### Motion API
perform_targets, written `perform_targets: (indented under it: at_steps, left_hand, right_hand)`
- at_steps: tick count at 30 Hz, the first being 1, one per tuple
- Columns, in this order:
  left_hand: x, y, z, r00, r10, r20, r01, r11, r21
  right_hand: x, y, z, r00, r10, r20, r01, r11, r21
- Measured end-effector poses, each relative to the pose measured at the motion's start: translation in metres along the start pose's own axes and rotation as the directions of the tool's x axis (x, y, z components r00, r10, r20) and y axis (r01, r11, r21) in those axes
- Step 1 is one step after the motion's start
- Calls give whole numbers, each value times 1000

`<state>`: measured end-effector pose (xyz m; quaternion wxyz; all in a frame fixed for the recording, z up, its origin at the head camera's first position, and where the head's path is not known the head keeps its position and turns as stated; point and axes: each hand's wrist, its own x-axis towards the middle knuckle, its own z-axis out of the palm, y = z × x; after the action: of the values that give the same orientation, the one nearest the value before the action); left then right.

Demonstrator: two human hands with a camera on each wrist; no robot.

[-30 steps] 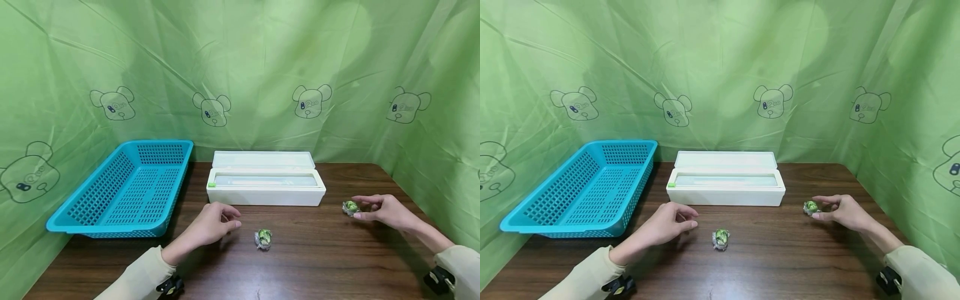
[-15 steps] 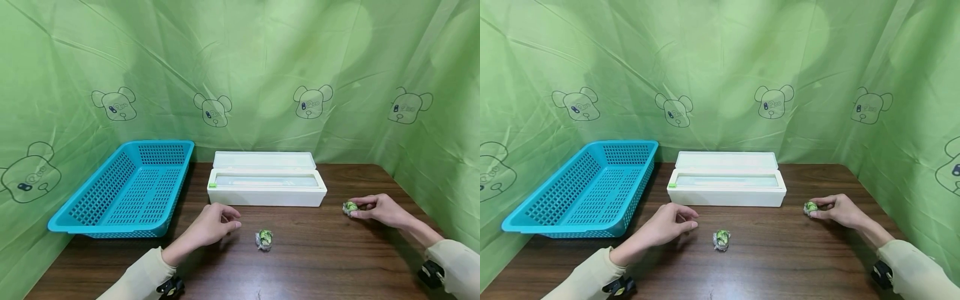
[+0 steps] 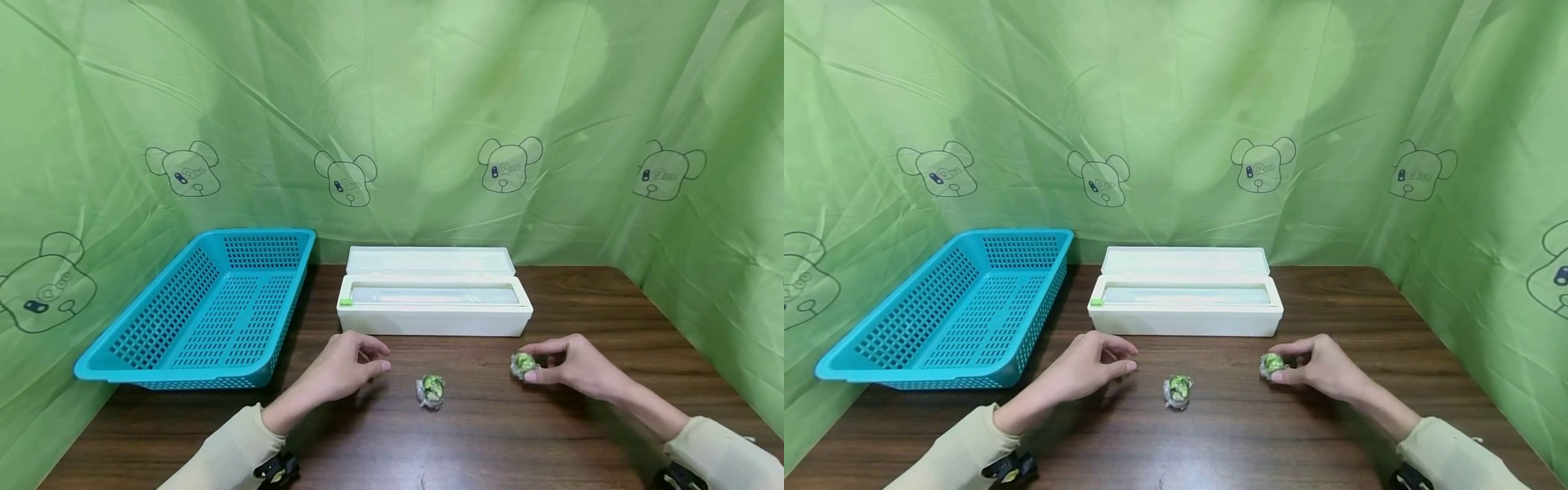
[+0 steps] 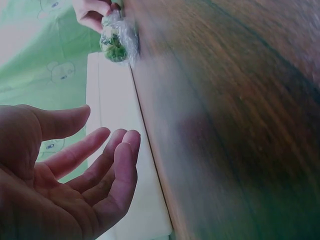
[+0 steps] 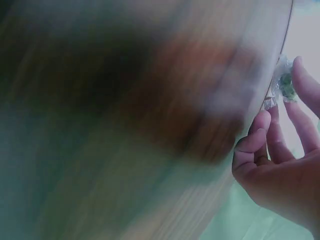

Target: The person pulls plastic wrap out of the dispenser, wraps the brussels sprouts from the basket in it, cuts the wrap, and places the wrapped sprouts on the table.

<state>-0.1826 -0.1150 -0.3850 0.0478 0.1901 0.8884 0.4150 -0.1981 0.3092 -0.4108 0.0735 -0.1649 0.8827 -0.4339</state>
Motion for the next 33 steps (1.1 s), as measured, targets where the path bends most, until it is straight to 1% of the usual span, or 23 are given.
perform_targets:
  at_steps: [6,9,14,19,26,29,33]
  left_hand:
    - [0,-2,0,1000,-3,-2,3,1000,4]
    - [0,-3,1,1000,-4,-3,4,1000,2]
    - [-1,-4,2,1000,-1,-4,1,1000,-1]
    - [-1,-3,2,1000,6,-6,-6,1000,3]
    - [0,-1,-1,1000,2,-8,-2,1000,5]
    - [1,3,-6,1000,-4,-21,5,1000,27]
    - [5,14,-20,997,17,-80,-11,998,69]
  right_hand:
    - [7,-25,37,999,-51,3,51,999,-12]
    - [10,-36,54,997,-80,20,81,996,-32]
    - [14,-47,71,990,-139,36,141,987,-75]
    - [18,-51,75,984,-174,39,177,980,-93]
    - [19,-50,75,983,-176,50,180,979,-94]
    - [19,-52,73,984,-172,50,176,980,-94]
    - [17,-64,66,984,-178,30,180,979,-98]
